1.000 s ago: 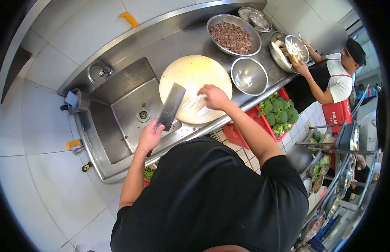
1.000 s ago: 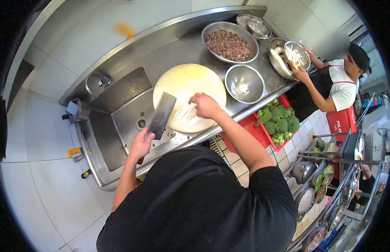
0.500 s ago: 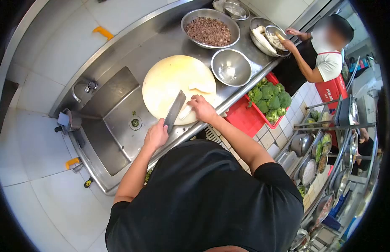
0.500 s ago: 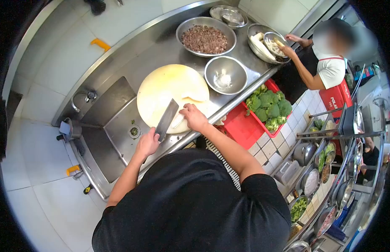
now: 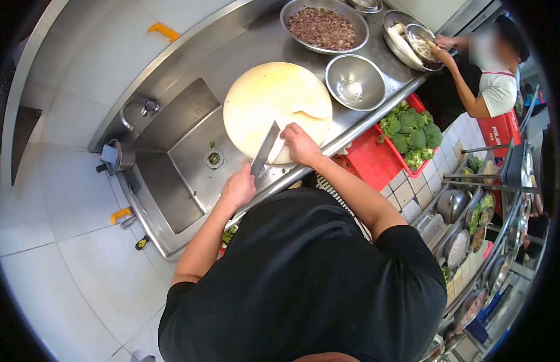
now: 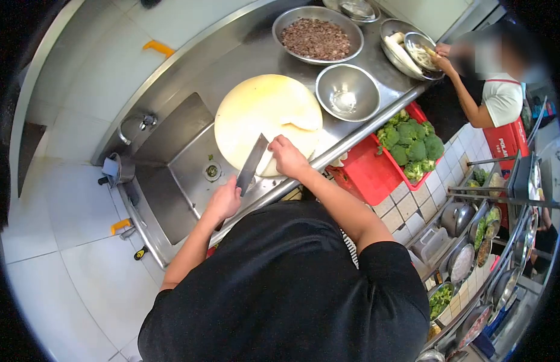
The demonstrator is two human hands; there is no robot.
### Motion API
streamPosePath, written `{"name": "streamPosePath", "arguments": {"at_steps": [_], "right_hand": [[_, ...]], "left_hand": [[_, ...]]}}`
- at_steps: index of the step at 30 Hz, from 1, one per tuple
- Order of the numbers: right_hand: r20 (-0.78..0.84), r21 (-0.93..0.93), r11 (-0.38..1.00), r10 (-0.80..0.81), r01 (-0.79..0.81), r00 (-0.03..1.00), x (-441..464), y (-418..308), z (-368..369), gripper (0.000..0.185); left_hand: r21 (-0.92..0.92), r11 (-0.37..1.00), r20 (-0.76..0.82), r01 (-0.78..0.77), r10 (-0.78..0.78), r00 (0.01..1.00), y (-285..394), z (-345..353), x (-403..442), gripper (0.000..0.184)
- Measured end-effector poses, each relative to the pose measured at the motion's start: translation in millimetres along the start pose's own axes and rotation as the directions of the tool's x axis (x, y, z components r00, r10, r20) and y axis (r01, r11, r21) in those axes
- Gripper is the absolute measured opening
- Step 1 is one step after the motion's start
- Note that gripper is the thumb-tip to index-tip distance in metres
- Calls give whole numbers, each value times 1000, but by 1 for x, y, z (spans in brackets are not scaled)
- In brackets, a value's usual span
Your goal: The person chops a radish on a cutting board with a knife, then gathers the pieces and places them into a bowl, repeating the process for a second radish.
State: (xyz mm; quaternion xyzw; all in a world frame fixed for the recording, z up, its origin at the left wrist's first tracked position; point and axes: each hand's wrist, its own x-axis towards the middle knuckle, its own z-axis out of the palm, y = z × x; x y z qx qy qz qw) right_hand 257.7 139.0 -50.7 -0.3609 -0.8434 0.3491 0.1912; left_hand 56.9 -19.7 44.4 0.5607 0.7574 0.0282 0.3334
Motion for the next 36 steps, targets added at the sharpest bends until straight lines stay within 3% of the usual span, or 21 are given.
{"name": "streamPosePath", "arguments": {"at_steps": [4, 10, 13, 19, 22, 25, 28, 36], "right_hand": [[-69, 24, 999, -25, 26, 997, -11, -11, -4, 29], [-115, -100, 985, -151, 140, 982, -10, -8, 0, 25], [-36, -112, 960, -262, 257, 964, -6, -10, -3, 19], [-115, -143, 935, -342, 325, 933, -5, -1, 5, 14], [-142, -134, 937, -341, 324, 929, -7, 0, 5, 14], [-170, -117, 937, -346, 330, 923, -7, 3, 4, 14], [-155, -110, 948, -313, 299, 937, -8, 2, 3, 11], [-173, -60, 960, -280, 273, 944, -11, 8, 6, 8]], "left_hand": [[7, 1000, 13, 25, -25, 1000, 14, 9, -2, 30], [-1, 999, -23, 41, -41, 999, 20, 14, 0, 29], [36, 999, -28, 32, -31, 999, 20, 11, 6, 26], [45, 999, -39, 20, -19, 999, 32, -5, 0, 24], [21, 999, -2, 28, -28, 1000, 41, -15, -12, 22], [112, 992, 52, 61, -67, 996, 43, -9, -11, 21], [69, 995, 6, 77, -78, 997, 40, 18, 15, 20], [81, 996, -16, 22, -20, 1000, 45, -4, 8, 22]]}}
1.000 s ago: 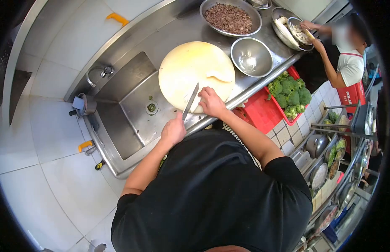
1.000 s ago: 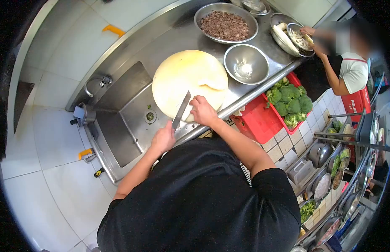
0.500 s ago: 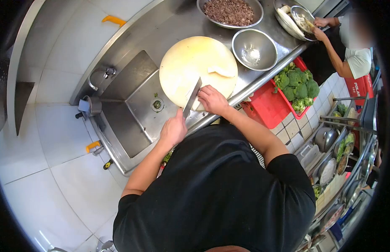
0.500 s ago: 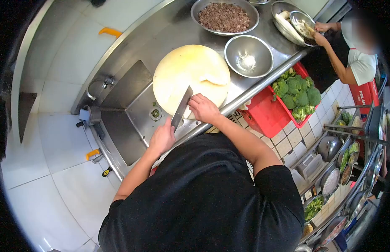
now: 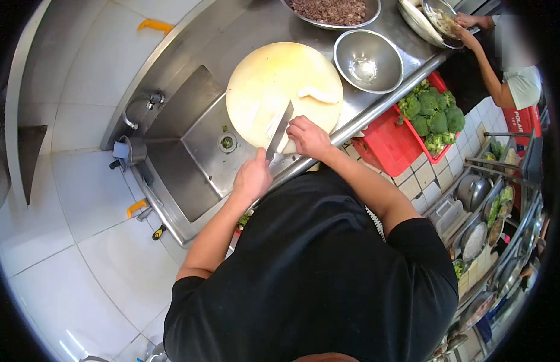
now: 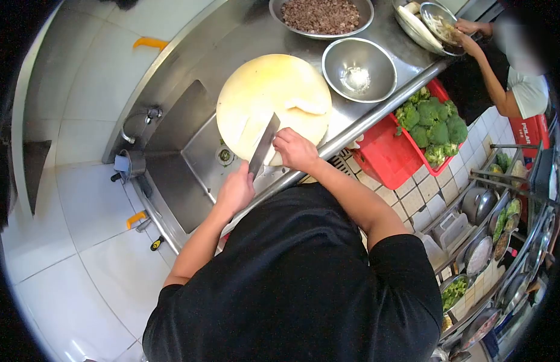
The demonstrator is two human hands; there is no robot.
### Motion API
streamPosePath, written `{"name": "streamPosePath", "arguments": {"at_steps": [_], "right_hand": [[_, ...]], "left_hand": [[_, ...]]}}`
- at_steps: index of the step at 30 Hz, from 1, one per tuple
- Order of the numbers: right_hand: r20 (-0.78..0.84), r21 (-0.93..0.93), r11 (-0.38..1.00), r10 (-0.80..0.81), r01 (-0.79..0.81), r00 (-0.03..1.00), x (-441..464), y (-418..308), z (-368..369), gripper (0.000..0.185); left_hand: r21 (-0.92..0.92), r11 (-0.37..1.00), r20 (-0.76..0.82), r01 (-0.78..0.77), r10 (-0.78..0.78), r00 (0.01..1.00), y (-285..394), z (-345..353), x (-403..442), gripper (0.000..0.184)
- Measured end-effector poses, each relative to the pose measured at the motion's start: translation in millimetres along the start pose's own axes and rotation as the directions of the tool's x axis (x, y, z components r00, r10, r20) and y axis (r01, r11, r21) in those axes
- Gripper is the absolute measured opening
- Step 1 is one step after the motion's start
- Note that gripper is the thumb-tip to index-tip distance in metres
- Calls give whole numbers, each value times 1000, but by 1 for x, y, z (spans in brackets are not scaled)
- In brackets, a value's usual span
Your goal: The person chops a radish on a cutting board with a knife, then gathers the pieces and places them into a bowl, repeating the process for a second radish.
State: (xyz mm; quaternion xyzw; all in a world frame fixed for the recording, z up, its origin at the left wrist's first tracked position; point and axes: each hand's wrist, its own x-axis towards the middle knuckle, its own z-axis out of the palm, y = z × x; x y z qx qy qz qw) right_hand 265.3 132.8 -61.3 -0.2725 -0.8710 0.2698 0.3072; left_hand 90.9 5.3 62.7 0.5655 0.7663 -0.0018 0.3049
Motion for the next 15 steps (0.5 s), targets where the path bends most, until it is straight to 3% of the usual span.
{"name": "streamPosePath", "arguments": {"at_steps": [7, 13, 15], "right_hand": [[-40, -4, 1000, -8, 8, 999, -2, 3, 2, 11], [-63, -48, 999, 15, -18, 998, -5, 3, 2, 15], [-81, -29, 999, 15, -18, 997, -6, 3, 5, 15]], "left_hand": [[-8, 998, 32, 63, -63, 997, 9, 20, 17, 22], [7, 998, -19, -64, 64, 998, -3, 5, 16, 23], [41, 999, 42, -18, 16, 999, 2, -1, 2, 23]]}}
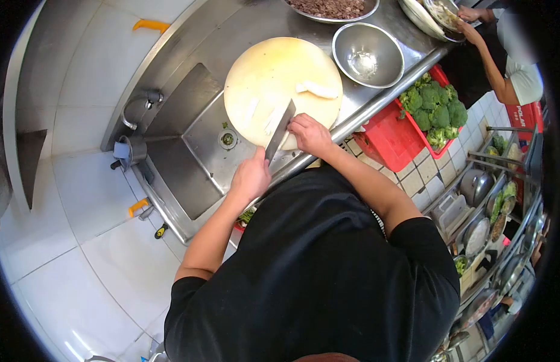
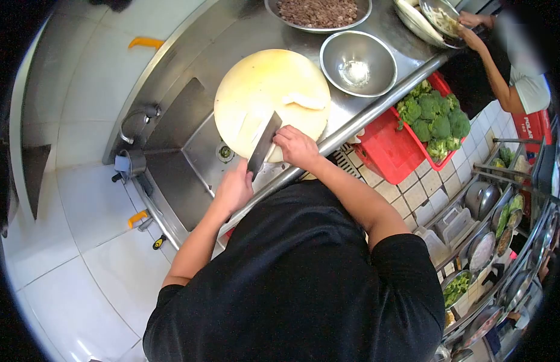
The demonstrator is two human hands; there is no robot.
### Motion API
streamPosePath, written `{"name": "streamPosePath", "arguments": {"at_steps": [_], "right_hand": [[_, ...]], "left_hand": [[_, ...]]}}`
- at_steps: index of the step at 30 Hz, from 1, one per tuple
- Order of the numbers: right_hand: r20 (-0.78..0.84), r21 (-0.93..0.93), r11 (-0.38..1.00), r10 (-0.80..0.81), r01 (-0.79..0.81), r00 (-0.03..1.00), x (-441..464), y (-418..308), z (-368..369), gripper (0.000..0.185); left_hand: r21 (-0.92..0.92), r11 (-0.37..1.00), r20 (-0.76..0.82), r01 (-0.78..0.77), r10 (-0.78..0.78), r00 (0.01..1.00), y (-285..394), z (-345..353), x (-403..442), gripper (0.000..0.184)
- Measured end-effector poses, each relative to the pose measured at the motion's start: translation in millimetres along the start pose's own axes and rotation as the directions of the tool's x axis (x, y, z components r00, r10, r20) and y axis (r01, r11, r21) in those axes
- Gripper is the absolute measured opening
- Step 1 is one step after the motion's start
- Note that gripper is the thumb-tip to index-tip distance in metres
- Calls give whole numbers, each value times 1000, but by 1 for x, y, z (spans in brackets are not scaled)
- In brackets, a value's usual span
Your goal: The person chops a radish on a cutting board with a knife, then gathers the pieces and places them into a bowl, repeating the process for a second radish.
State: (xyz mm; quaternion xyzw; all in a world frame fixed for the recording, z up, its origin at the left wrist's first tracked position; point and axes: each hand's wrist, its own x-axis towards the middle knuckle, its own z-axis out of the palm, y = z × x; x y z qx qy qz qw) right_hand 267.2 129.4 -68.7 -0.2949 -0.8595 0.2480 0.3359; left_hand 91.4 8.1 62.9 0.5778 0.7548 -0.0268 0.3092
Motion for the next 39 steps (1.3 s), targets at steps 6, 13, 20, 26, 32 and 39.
{"name": "streamPosePath", "arguments": {"at_steps": [6, 13, 20, 26, 32, 39], "right_hand": [[24, 11, 1000, 19, -19, 1000, -3, 0, -3, 13], [96, 11, 1000, 13, -14, 995, 14, -1, 3, 7], [107, 17, 1000, 1, -2, 994, 30, 1, 17, 7], [-140, 104, 991, 99, -85, 985, 33, -12, -12, 11], [-77, -362, 868, 336, -340, 939, 57, 24, -58, 41], [-131, -431, 872, 194, -232, 972, 121, 42, -61, 42]], "left_hand": [[-60, 998, -49, 23, -26, 998, -2, 31, 25, 24], [-150, 988, -127, -35, 15, 992, -21, 17, 55, 26], [-256, 966, -233, 27, -89, 968, -23, -26, 50, 29], [-212, 972, -460, -105, -5, 888, -28, -35, 9, 28], [-217, 971, -527, -98, -32, 849, -57, -4, -17, 41], [-106, 993, -496, -48, -11, 868, -70, 3, -21, 43]]}}
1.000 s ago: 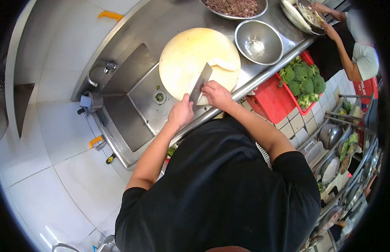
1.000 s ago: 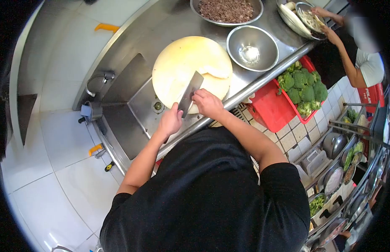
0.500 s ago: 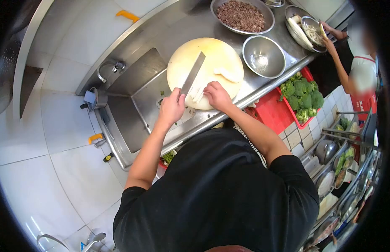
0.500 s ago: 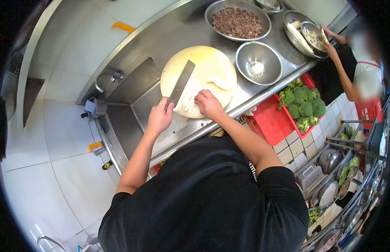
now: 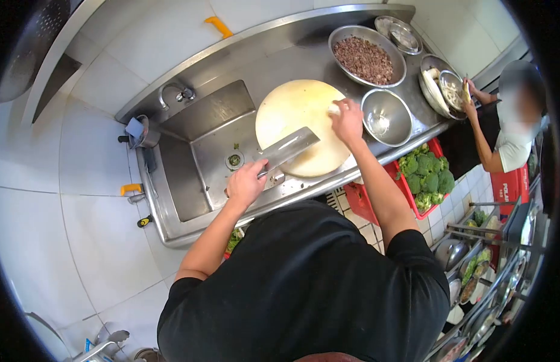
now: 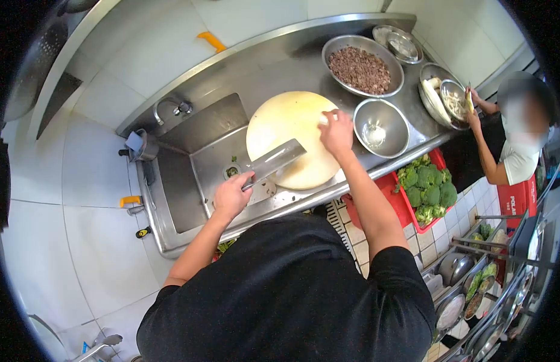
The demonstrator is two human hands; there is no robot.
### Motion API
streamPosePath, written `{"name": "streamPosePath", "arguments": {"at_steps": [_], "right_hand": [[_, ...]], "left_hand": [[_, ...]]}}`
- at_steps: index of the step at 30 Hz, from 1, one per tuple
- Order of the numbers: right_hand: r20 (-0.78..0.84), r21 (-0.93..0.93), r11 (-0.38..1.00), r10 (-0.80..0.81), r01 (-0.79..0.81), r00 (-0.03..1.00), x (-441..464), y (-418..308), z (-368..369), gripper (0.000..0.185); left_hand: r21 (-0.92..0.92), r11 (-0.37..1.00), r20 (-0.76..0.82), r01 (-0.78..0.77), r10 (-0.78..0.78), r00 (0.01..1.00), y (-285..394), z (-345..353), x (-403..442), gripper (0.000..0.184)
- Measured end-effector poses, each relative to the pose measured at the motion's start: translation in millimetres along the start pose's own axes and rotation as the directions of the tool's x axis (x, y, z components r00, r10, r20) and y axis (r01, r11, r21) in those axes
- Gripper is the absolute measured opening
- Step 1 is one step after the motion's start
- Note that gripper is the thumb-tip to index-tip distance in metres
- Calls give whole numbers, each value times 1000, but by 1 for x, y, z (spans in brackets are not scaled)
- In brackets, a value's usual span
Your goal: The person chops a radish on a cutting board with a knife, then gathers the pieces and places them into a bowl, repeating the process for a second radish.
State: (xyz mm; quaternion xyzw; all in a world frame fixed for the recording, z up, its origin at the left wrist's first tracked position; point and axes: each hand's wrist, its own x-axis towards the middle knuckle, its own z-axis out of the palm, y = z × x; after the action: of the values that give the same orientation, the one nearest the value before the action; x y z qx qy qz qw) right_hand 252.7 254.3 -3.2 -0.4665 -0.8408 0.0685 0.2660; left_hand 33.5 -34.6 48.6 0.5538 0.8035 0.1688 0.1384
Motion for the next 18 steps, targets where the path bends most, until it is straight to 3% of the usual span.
{"name": "streamPosePath", "arguments": {"at_steps": [1, 2, 4, 5, 9, 12, 13, 16, 18], "right_hand": [[88, 193, 975, -130, 111, 988, 4, -16, -8, 36], [222, 428, 898, -212, 100, 952, 1, -35, -9, 34], [359, 560, 808, -438, 185, 824, -16, -75, -22, 40], [341, 504, 824, -465, 259, 817, -26, -86, -16, 30], [625, 365, 922, -343, 126, 702, -8, -84, 20, 17], [527, 451, 888, -345, 88, 777, 4, -79, 54, 16], [636, 414, 909, -324, 45, 700, 10, -82, 56, 19], [445, 275, 869, -495, 412, 747, 10, -99, 59, 31], [551, 253, 863, -500, 437, 669, 14, -111, 65, 43]], "left_hand": [[4, 1000, 3, -11, 11, 1000, -1, 2, 1, 44], [6, 1000, 10, -21, 21, 1000, -2, 4, 1, 45], [22, 998, 24, -51, 50, 998, 1, 9, -2, 45], [38, 997, 31, -73, 72, 997, 3, 10, -3, 45], [54, 989, 59, -138, 135, 989, 7, 13, -2, 43], [17, 985, 85, -172, 170, 982, 9, 17, -6, 43], [-18, 987, 132, -158, 159, 978, 11, 15, -8, 40], [-63, 987, 170, -146, 154, 973, 13, 19, -9, 34], [-110, 987, 223, -118, 140, 965, 16, 20, -7, 31]]}}
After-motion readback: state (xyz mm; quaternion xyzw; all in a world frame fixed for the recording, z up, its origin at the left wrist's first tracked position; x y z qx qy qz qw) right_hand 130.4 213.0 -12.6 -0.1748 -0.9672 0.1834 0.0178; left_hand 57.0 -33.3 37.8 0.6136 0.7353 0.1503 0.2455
